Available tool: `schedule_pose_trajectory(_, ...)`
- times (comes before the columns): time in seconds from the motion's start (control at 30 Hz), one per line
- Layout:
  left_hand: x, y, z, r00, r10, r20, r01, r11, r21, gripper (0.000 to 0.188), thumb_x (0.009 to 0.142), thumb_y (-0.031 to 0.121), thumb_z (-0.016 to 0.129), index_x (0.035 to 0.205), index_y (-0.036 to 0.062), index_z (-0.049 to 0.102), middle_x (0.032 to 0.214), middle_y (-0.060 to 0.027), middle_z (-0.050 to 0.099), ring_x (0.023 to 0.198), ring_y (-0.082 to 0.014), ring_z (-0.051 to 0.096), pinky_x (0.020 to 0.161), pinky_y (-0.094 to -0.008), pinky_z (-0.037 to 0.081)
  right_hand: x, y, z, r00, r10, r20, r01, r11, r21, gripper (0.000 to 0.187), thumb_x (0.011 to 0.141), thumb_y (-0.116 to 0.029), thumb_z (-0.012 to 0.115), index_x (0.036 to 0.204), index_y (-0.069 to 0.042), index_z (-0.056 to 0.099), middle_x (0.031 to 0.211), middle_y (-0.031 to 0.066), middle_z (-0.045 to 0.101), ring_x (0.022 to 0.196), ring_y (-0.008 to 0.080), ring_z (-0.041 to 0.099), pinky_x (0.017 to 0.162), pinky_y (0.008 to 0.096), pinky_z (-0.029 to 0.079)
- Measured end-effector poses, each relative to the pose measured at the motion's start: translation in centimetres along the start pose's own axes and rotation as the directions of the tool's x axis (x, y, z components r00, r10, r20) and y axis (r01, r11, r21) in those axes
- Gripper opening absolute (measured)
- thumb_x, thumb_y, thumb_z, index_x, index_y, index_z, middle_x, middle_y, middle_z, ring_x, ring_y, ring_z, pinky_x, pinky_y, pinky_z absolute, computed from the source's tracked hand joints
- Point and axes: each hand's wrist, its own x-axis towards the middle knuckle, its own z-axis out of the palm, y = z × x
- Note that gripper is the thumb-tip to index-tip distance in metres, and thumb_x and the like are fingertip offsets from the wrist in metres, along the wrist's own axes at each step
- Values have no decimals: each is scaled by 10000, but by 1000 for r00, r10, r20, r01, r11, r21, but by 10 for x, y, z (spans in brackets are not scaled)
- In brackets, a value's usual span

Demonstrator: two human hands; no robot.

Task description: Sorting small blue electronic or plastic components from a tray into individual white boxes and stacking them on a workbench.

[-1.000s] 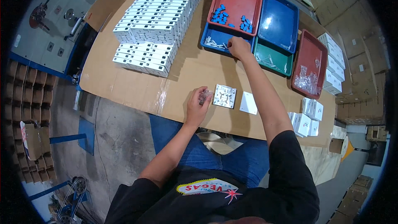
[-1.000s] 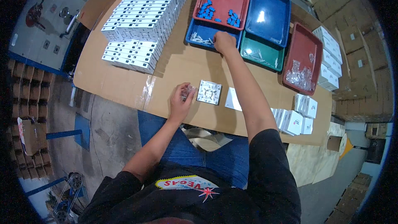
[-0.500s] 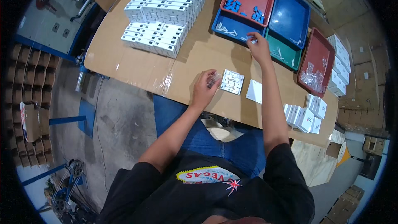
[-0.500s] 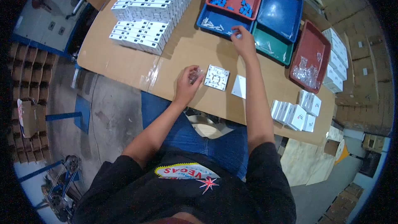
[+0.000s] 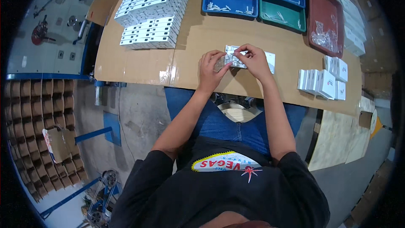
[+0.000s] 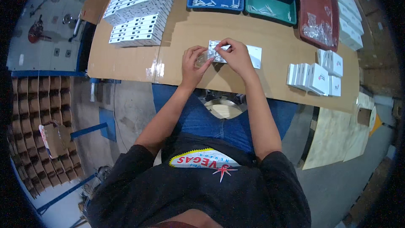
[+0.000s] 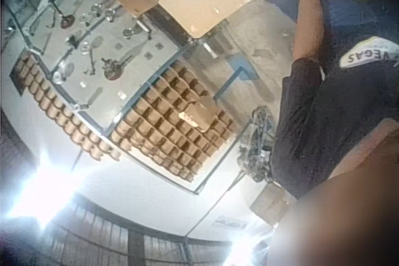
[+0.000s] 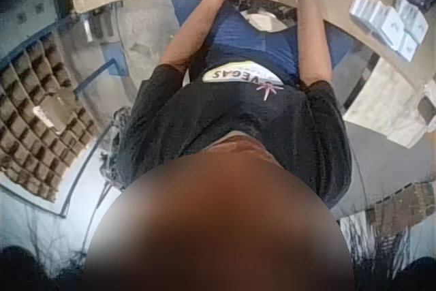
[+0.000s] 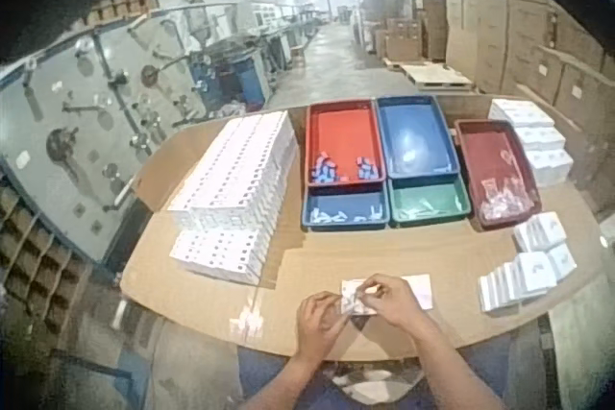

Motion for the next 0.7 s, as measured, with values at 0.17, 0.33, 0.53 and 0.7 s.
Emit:
schedule_pose_trajectory(0.17,-4,0,-2,999,41,25,-41,999,-7,403,780,199,842,1154,113,717,1161,-63,661,1087,-277,611,927,-410,454,-11,1,12,997,-78,5,78,994,-73,171,897,-157,762,985,-12,739,931,60,740,711,128,619,657,284,509)
schedule_pose_trajectory(0.33,-4,-1,-2,997,41,62,-39,999,-30,437,790,144,814,1209,110,699,1170,-72,665,1084,-284,612,934,-412,456,-12,10,24,992,-114,-54,104,981,-164,207,874,-234,749,960,-46,762,966,116,743,811,261,718,743,365,559)
schedule_pose_trajectory(0.53,-5,0,-3,993,45,107,-44,999,-19,434,803,127,795,1221,87,682,1187,-85,674,1072,-292,630,934,-411,467,-11,11,33,1000,12,-22,-15,991,-135,207,890,-230,720,973,-50,779,999,135,759,905,283,734,804,368,566)
schedule_pose_trajectory(0.7,-4,0,-2,994,41,106,-38,999,-30,404,827,50,771,1221,59,683,1174,-118,689,1108,-308,646,972,-402,489,-10,18,35,998,-57,1,57,998,-7,214,941,-185,689,1033,-8,766,1031,130,754,853,243,722,782,347,561)
